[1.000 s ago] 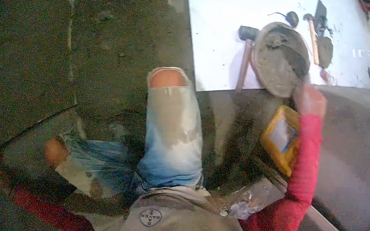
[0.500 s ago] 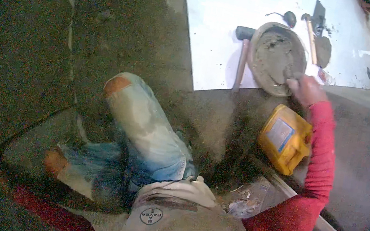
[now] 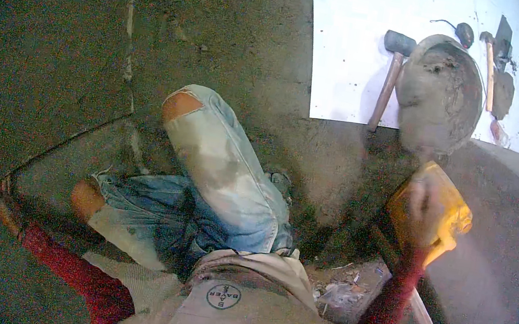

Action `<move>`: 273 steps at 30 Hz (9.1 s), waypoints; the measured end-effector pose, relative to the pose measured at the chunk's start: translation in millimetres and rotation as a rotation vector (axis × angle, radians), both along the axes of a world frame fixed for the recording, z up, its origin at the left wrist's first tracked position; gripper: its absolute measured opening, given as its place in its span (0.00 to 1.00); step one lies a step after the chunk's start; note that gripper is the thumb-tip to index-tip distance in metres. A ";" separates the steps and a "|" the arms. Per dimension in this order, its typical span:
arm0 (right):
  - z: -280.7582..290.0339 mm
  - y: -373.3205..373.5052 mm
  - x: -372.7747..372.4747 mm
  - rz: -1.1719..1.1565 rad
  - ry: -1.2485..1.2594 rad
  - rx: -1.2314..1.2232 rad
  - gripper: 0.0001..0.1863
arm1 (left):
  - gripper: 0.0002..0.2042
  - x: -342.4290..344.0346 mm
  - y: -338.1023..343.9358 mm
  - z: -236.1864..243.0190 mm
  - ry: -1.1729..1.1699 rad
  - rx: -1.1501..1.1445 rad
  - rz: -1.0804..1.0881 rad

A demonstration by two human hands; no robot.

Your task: The person spreads mortar on the floor with a trowel, positions a large white tile, taps it into place with a rubber mallet, and checks the alignment with a spirit level.

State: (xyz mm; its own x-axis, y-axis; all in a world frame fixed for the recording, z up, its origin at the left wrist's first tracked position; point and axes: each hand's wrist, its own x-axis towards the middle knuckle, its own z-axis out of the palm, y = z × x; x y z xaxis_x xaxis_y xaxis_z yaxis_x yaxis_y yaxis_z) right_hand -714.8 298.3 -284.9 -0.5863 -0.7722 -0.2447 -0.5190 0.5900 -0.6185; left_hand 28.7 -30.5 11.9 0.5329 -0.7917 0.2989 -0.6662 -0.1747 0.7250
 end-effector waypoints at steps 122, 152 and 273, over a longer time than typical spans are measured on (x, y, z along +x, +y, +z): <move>329.3 -397.2 455.7 1.421 1.326 0.026 0.08 | 0.08 -140.6 -9.8 -105.0 -0.133 -1.144 -0.601; -86.6 -253.1 118.6 0.183 -0.374 -0.351 0.15 | 0.39 -69.1 5.6 -472.2 1.087 0.735 -0.038; -121.8 -418.4 214.7 0.441 0.391 -0.288 0.43 | 0.33 -113.1 -49.5 -452.4 -0.630 0.213 -1.147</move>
State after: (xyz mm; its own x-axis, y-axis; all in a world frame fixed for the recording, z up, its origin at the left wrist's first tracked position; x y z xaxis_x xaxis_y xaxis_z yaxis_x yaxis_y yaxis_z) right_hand -500.1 -120.1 -406.7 -0.2031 -0.9635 0.1745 -0.8932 0.1093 -0.4362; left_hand -84.3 -80.0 -440.6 -0.6483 -0.7589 0.0620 -0.7215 0.6383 0.2682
